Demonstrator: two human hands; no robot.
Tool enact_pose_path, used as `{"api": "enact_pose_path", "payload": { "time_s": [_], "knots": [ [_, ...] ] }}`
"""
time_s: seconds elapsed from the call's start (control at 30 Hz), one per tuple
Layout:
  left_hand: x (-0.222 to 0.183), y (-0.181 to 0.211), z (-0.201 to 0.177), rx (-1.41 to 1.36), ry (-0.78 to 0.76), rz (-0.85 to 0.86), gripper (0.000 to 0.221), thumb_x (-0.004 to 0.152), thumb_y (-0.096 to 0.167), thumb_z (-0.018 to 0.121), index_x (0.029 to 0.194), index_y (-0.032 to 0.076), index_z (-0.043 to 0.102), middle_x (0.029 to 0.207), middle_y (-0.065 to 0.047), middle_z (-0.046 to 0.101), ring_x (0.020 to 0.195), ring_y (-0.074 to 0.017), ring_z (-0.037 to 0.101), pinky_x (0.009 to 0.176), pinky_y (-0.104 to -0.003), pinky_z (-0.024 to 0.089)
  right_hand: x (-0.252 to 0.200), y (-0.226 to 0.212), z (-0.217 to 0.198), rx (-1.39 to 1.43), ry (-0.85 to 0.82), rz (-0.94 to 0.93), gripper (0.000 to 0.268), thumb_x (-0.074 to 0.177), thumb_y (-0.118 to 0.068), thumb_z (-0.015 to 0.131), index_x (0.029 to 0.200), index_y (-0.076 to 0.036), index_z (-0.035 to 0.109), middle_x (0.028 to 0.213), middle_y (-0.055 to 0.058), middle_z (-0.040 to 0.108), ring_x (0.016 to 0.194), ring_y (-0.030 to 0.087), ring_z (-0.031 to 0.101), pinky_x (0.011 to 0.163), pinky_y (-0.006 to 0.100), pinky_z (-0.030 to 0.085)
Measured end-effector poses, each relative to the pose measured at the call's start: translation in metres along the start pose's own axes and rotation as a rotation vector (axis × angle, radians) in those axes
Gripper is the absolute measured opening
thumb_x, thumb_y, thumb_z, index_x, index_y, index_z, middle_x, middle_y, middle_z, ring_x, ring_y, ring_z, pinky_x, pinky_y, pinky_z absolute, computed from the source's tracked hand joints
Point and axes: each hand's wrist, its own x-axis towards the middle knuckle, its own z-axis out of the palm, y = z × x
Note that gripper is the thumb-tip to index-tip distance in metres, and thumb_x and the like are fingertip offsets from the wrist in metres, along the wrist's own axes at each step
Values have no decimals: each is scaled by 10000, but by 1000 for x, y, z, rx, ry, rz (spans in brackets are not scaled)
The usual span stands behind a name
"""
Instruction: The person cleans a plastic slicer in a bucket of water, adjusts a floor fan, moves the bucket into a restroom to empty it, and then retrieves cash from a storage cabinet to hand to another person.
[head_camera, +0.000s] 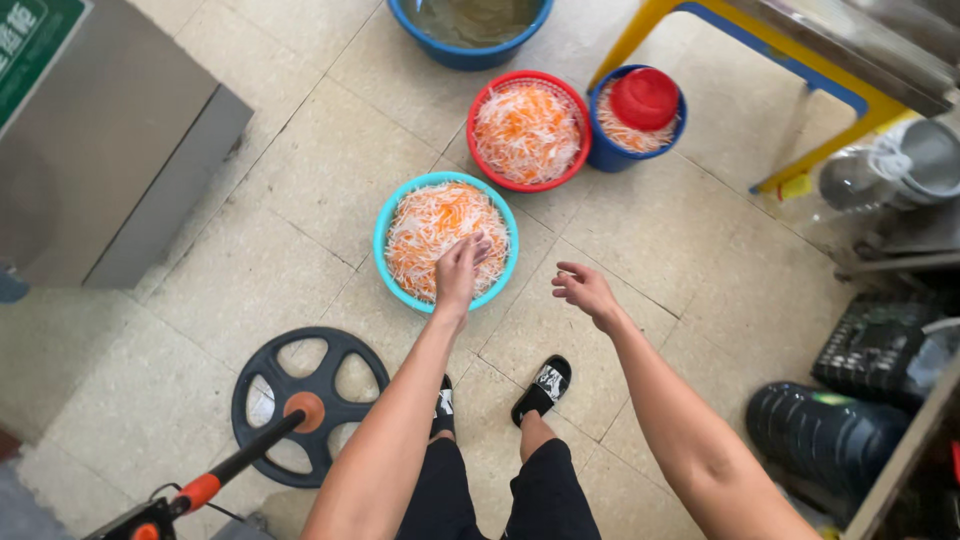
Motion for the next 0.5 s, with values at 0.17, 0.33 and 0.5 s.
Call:
{"api": "enact_pose_path", "payload": {
  "time_s": [0.17, 0.33, 0.5],
  "knots": [
    [38, -75, -73, -96, 214, -46, 503, 1046, 396, 462, 1401, 69, 601, 1321, -167, 700, 1219, -252, 677, 1025, -399, 503, 136, 91, 45, -49, -102, 194, 547, 970, -281, 600, 1474, -81, 532, 1220, 106, 739, 1001, 196, 739, 846, 356, 564],
    [91, -196, -131, -175, 350, -173, 574, 1026, 452, 458, 1457, 84, 547, 1410, -197, 636, 1283, -304, 635, 1056, -453, 464, 245, 196, 83, -44, -18, 380, 624, 977, -318, 611, 1545, -134, 429, 1388, 109, 627, 1151, 282, 662, 922, 447, 551],
    [144, -297, -176, -92, 357, -224, 593, 1014, 464, 445, 1504, 130, 471, 1441, -149, 596, 1319, -284, 582, 1066, -446, 434, 342, 261, 124, -23, 142, 456, 754, 1009, -240, 633, 1619, -146, 200, 1547, 133, 413, 1327, 329, 456, 1002, 572, 440]
  ]
}}
